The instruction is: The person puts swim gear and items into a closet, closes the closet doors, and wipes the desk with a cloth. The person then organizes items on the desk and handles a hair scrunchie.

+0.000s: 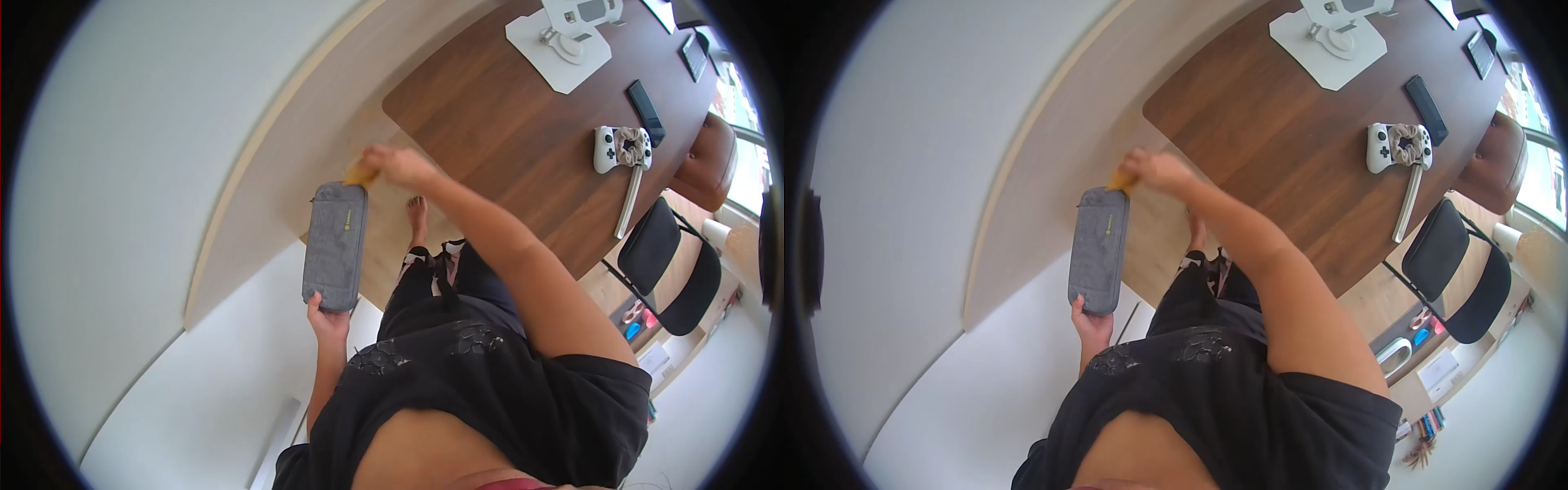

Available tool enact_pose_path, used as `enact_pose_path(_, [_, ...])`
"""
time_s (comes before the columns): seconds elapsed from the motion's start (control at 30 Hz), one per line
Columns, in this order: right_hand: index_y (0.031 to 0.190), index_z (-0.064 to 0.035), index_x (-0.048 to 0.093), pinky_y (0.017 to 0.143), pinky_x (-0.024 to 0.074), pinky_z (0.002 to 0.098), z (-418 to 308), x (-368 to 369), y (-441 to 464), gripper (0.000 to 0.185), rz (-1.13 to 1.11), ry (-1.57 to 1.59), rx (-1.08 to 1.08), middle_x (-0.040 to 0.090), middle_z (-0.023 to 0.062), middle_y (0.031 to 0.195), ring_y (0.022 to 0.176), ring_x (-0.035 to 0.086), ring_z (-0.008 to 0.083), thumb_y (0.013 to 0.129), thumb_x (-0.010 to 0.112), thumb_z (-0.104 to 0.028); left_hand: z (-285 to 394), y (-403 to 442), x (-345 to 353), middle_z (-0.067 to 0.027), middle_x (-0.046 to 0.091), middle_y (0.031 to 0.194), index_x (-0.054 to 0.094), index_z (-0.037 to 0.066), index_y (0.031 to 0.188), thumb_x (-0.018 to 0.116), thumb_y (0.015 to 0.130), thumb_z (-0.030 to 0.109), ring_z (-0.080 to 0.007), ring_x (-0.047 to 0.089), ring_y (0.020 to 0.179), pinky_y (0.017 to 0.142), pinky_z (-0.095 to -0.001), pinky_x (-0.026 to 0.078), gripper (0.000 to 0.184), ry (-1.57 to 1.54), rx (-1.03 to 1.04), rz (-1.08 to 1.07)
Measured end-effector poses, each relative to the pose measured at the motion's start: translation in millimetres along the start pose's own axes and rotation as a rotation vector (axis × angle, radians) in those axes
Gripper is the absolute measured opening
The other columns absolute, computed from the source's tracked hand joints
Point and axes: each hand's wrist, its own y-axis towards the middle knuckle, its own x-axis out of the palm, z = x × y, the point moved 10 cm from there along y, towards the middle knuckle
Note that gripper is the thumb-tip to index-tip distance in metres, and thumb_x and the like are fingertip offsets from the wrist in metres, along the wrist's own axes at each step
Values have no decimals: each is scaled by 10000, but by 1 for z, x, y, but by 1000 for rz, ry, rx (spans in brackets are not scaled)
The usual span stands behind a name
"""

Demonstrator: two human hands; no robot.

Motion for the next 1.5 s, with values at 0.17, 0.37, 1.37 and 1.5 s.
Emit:
enact_pose_path(0.17, [1006,-168,614,871,443,375,27,-143,-42,400,911,-170,123,527,26,1194,1141,463,295,716,440,46,12,1,9,-101,506,1196,412,70,1235,623,705,163,-272,506,1092,904,-426,450,578,107,37,-42])
enact_pose_path(0.37, [1008,-196,608,914,407,324,64,-117,-35,307,694,-378,189,526,-15,1161,1185,423,236,756,476,-79,13,17,37,-100,488,1216,409,77,1243,631,693,195,-276,488,1104,916,-427,425,604,225,10,-90])
enact_pose_path(1.37, [911,-169,618,764,395,395,86,-151,-217,230,1158,-523,672,570,16,982,911,535,219,744,470,-113,-40,18,231,-83,454,1246,367,82,1269,675,649,177,-273,445,1150,930,-454,417,699,447,-100,-628])
enact_pose_path(1.5, [975,-184,631,771,442,371,103,-154,-364,305,1143,-650,925,606,-6,983,890,569,211,704,521,-95,-78,36,283,-81,460,1236,372,87,1259,668,655,169,-283,447,1141,964,-437,378,678,423,-151,-650])
